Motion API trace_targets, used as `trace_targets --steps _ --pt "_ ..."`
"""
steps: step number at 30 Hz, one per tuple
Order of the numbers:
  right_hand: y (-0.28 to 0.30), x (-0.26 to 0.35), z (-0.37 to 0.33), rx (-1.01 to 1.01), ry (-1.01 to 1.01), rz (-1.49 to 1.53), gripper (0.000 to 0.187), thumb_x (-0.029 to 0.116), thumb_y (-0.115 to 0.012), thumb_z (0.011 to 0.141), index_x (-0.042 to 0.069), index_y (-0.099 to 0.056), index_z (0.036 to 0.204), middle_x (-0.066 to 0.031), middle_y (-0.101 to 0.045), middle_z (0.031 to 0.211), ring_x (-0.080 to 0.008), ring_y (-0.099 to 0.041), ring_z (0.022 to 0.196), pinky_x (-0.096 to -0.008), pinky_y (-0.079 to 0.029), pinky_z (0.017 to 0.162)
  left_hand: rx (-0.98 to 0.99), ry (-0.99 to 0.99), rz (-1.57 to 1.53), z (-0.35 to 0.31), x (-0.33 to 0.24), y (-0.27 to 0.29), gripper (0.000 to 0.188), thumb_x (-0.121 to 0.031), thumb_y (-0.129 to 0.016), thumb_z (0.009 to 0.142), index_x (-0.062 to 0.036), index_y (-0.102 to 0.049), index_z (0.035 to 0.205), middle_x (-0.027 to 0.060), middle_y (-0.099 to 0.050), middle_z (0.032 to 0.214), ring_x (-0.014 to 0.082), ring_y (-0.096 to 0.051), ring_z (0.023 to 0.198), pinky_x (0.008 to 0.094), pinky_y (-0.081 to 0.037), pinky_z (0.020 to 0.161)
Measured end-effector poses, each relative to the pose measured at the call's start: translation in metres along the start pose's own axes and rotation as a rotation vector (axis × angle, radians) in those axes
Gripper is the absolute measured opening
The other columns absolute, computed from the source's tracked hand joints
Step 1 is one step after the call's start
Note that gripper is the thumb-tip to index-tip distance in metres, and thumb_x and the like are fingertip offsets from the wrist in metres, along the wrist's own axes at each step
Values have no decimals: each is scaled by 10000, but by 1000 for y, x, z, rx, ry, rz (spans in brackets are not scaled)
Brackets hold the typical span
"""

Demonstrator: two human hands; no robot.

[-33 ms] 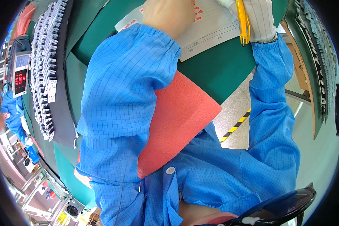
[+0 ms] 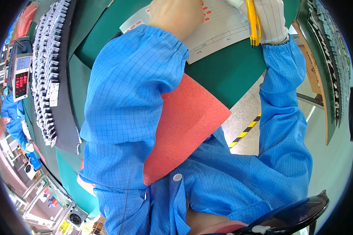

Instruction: Test and inspect electronic circuit boards by connecting them to a testing unit and verifying functionality.

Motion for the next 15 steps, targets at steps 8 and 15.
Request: trace_targets --steps 8,15 --pt "-4 23 9 352 -50 -950 189 93 -648 774 47 -586 947 -145 -650 953 -312 -630 822 -329 -500 736 -57 -49 -271 0 17 14 210 -153 -559 847 38 -644 861 249 -630 840 379 -612 784 413 -478 722" --pt "-12 29 11 315 14 -934 207 94 -688 756 61 -588 934 -130 -650 923 -300 -637 789 -327 -507 684 85 273 -603 1 21 19 215 -160 -583 876 47 -640 873 104 -626 705 176 -597 668 295 -464 608"
Point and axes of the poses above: each hand's wrist, its own z-axis towards the middle knuckle, its own y-axis out of the back of the hand, x = y × z, the point moved 4 cm from there along z, towards the middle knuckle
